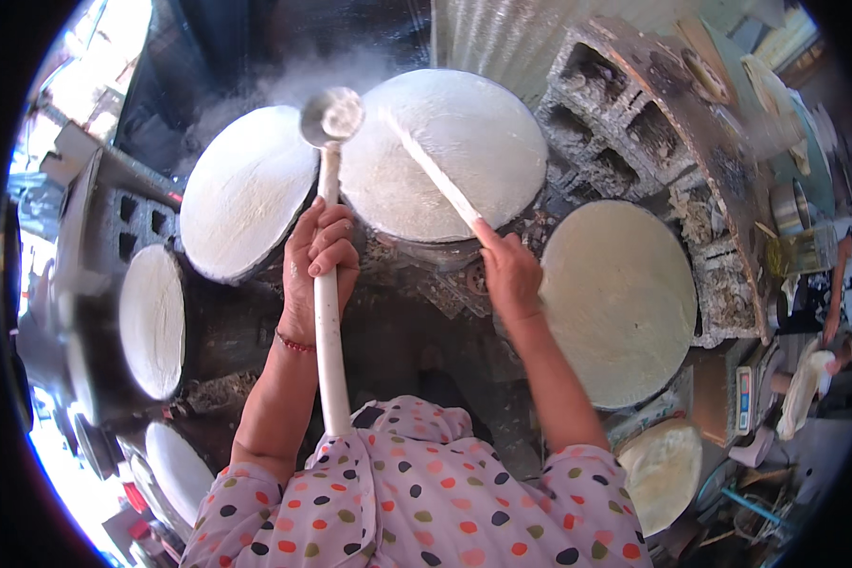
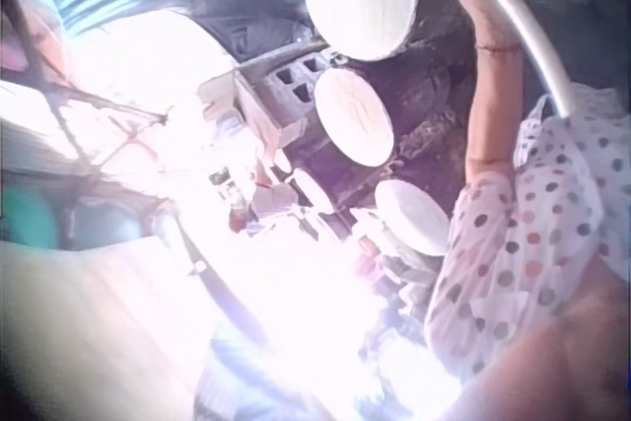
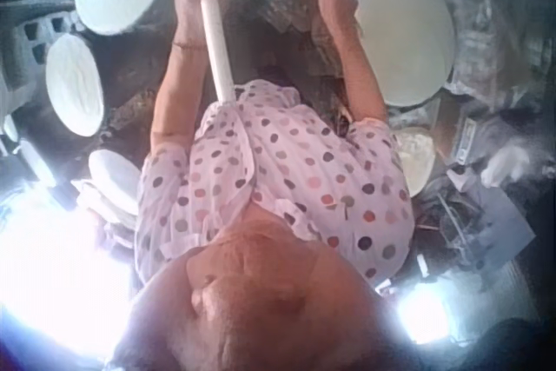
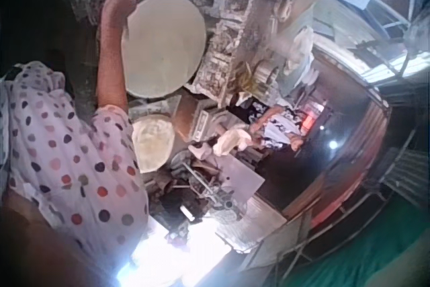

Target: The person ladles batter from a large metal bowl onto several hot round pans, spreads it into thin circles using a wooden spreader, and removes the cooked crepes with a spatula. The person stacks the finished crepes on a nearby tray.

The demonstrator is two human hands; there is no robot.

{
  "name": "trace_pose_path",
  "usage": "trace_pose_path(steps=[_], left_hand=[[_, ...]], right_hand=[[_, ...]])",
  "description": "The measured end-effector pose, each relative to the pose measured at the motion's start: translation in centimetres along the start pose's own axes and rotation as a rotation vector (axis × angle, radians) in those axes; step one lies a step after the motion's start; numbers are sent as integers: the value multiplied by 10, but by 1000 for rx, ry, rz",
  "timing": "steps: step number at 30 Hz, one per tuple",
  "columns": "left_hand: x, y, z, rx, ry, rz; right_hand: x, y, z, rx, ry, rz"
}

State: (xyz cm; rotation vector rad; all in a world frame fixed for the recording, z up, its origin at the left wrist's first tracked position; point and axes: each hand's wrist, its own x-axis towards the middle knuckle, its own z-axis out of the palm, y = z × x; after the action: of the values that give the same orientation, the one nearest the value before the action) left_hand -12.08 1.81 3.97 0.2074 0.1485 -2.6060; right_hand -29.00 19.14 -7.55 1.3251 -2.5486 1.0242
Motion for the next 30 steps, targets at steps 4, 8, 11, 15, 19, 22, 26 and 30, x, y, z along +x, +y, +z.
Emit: trace_pose_path(steps=[4,8,11,15,19,22,26,30], left_hand=[[-35,10,-21,127,62,-24],[-67,30,-31,124,83,142],[-130,63,-29,97,94,334],[-223,106,-36,142,187,594],[-320,132,-59,94,135,820],[-399,145,-77,-66,106,971],[-505,137,-84,-57,270,1331],[-600,105,-105,-220,285,1635]], right_hand=[[33,67,-4,-47,-66,291],[-11,47,32,471,-144,305],[-61,-64,13,515,-503,489],[-88,-151,32,1181,-406,691],[-103,-233,85,1136,-695,329],[-138,-305,111,986,-906,329],[-200,-387,129,890,-1222,58],[-260,-462,119,746,-1275,-537]])
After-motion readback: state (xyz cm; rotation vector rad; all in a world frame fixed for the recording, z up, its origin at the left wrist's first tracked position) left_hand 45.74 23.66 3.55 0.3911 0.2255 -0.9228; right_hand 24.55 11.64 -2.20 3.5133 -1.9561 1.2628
